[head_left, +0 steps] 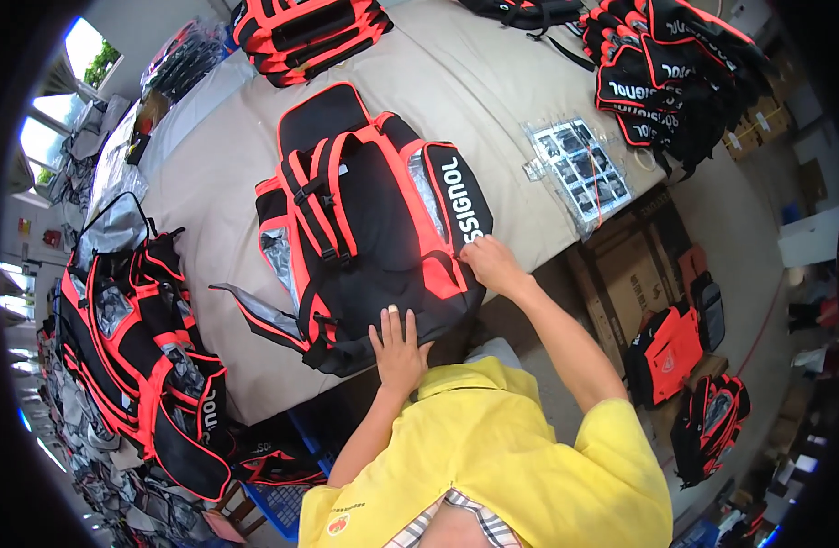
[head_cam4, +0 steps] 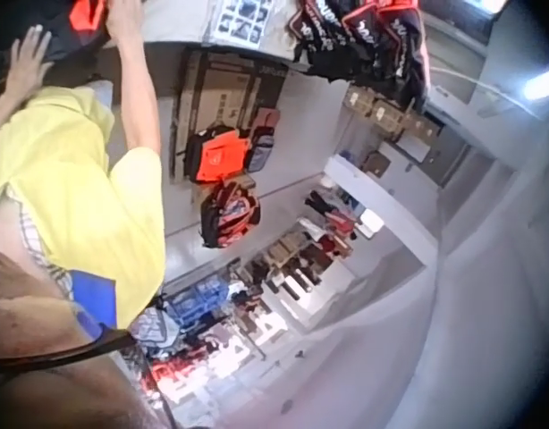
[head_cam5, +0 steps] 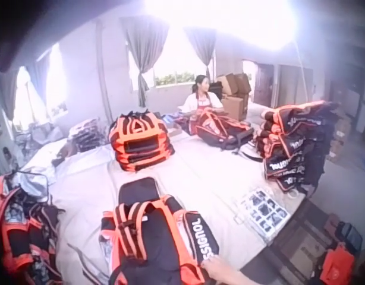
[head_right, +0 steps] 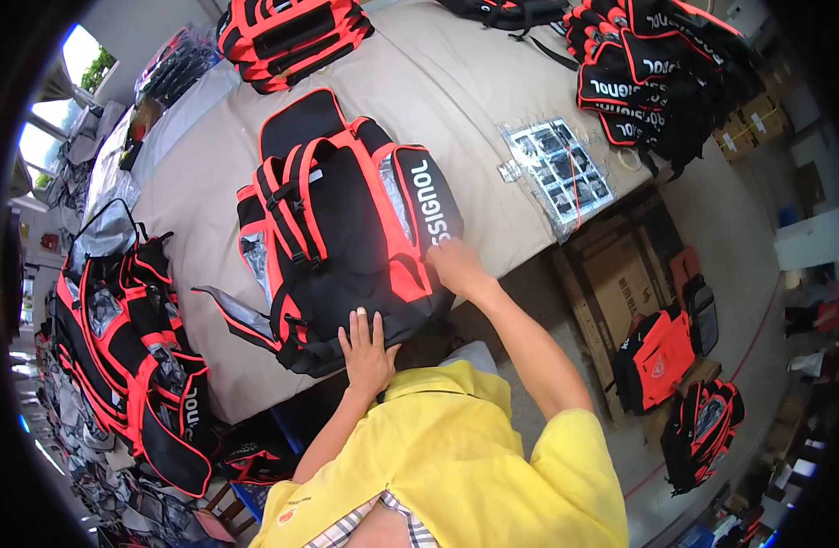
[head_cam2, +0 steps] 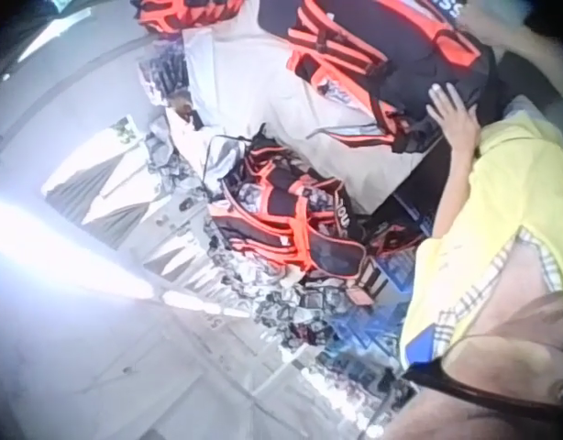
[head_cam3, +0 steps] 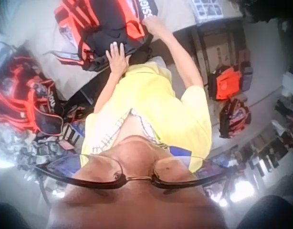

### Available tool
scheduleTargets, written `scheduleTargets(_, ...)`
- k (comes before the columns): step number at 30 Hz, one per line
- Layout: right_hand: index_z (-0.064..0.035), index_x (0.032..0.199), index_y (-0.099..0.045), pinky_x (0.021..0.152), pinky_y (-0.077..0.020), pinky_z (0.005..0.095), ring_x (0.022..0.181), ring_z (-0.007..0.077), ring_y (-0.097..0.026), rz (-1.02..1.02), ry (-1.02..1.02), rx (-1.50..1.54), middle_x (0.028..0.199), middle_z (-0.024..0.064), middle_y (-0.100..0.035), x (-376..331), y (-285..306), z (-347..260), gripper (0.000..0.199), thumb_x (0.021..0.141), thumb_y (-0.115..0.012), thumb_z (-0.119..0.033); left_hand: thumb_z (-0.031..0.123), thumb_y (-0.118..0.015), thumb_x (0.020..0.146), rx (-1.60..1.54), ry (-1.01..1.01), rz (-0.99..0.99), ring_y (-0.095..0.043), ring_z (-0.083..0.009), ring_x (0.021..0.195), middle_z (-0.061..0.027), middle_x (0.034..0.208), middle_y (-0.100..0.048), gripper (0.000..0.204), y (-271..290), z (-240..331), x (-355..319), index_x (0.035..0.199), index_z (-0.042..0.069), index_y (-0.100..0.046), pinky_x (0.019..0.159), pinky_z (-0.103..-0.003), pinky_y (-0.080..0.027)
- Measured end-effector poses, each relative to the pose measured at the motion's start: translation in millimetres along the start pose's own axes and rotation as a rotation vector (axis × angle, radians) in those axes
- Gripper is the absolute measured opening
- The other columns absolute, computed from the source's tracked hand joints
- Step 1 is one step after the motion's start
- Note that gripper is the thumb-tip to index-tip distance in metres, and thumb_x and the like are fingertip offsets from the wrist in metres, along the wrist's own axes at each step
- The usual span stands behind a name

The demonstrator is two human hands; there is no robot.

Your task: Inspecting and cleaning Rossignol backpacks using a spray bottle and a cloth in a factory setting.

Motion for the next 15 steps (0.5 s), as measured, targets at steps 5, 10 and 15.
scheduleTargets(5,-0.0039,0.103,-0.074,0.081,-0.0562,0.0494,0.095,0.0387,-0.070,0.000,-0.243,0.220,0.098,0.0194,-0.072,-3,27,14,0.027,0.088,-0.075,-0.026,0.042,-0.081,0.084,-0.050,-0.070,-0.018,-0.033,-0.0440,0.152,-0.0268,0.158,-0.041,0.083,0,22,16,0.150,0.002,-0.050,0.121,-0.063,-0.025)
scheduleTargets(10,-0.0052,0.083,-0.081,0.069,-0.0607,0.0526,0.082,0.0356,-0.077,-0.031,-0.269,0.035,0.090,0.0205,-0.078,25,-28,-30,0.026,0.086,-0.061,-0.021,0.034,-0.077,0.089,0.008,0.026,-0.062,-0.024,-0.0475,0.156,-0.0275,0.167,-0.030,0.086,-12,-1,-9,0.158,-0.002,-0.039,0.122,-0.066,-0.022)
scheduleTargets(15,-0.0003,0.116,-0.070,0.083,-0.0587,0.0467,0.101,0.0327,-0.074,0.029,-0.386,0.037,0.106,0.0182,-0.073,14,-11,-32,0.043,0.089,-0.073,-0.034,0.037,-0.066,0.099,0.133,-0.007,-0.050,-0.020,-0.0441,0.161,-0.0279,0.171,-0.024,0.081,-33,4,-10,0.162,-0.002,-0.032,0.124,-0.064,-0.020)
Point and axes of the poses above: each hand's wrist, its own x-axis towards the middle knuckle, its own y-axis out of the back of the hand, z = x × y, the point moved 8 cm from there along x, towards the middle knuckle
